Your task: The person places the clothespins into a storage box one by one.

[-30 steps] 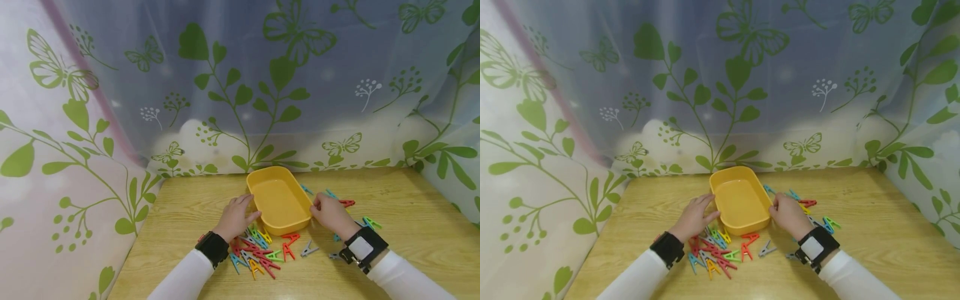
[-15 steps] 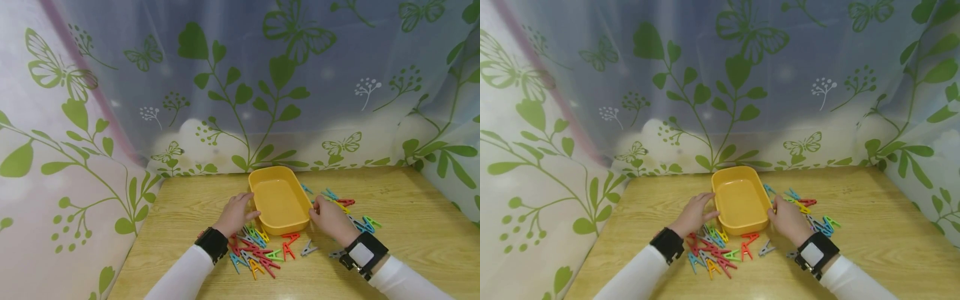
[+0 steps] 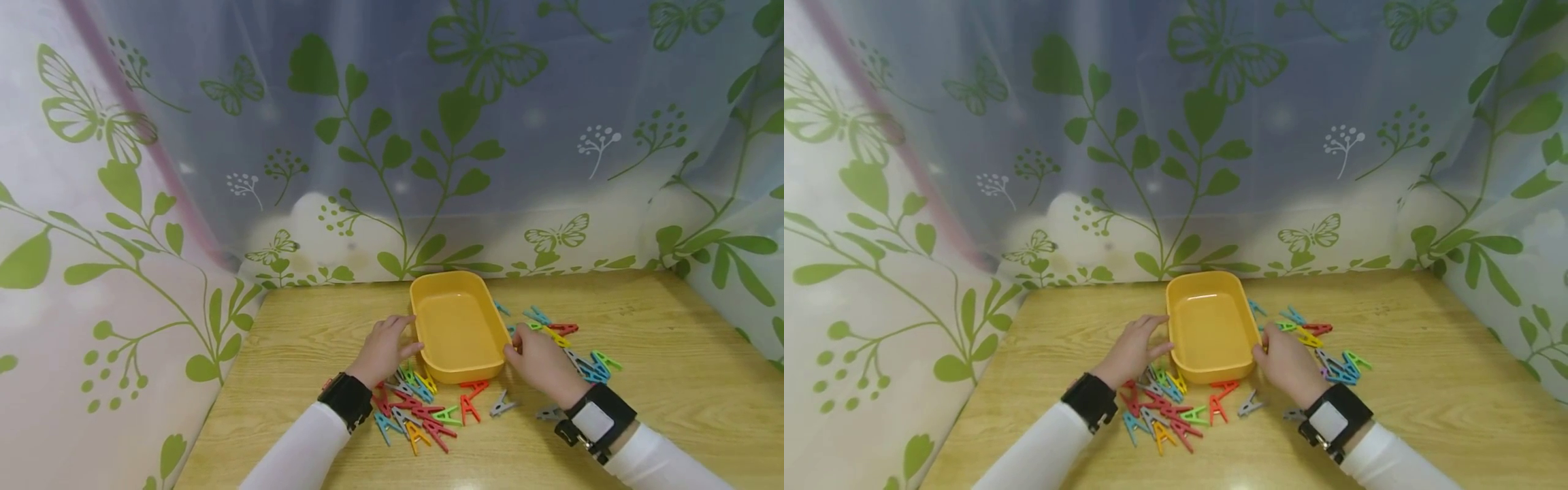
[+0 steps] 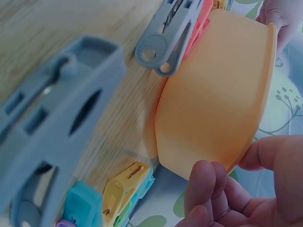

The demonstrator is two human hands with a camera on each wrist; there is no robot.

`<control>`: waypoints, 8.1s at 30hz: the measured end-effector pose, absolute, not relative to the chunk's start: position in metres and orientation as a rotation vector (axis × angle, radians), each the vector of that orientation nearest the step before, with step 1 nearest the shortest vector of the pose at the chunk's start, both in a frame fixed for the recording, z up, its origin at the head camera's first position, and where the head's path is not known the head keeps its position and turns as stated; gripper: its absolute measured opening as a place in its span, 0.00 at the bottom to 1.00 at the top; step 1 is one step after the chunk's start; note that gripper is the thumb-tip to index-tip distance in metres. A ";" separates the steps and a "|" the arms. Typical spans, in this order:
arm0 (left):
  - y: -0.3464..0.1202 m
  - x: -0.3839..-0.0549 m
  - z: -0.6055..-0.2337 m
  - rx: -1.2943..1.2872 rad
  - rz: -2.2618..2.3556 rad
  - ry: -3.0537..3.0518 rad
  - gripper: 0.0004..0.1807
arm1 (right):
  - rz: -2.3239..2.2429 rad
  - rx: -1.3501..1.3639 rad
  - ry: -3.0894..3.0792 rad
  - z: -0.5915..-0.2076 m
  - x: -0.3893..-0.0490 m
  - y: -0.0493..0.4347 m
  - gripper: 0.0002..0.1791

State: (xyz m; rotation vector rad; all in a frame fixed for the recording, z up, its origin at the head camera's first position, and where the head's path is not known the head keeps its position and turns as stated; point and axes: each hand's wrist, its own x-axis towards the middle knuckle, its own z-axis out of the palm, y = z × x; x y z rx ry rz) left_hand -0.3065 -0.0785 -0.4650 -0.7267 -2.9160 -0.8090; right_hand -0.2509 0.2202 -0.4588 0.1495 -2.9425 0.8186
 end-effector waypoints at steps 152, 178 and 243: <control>-0.066 -0.225 -0.470 -0.638 -0.770 -2.906 0.32 | 1.009 0.049 -2.934 -0.466 -0.245 0.224 0.13; -0.058 -0.229 -0.468 -0.599 -1.007 -2.887 0.34 | 1.001 0.055 -2.964 -0.468 -0.246 0.222 0.15; -0.057 -0.234 -0.469 -0.549 -1.074 -2.891 0.27 | 0.581 0.334 -3.244 -0.450 -0.251 0.296 0.04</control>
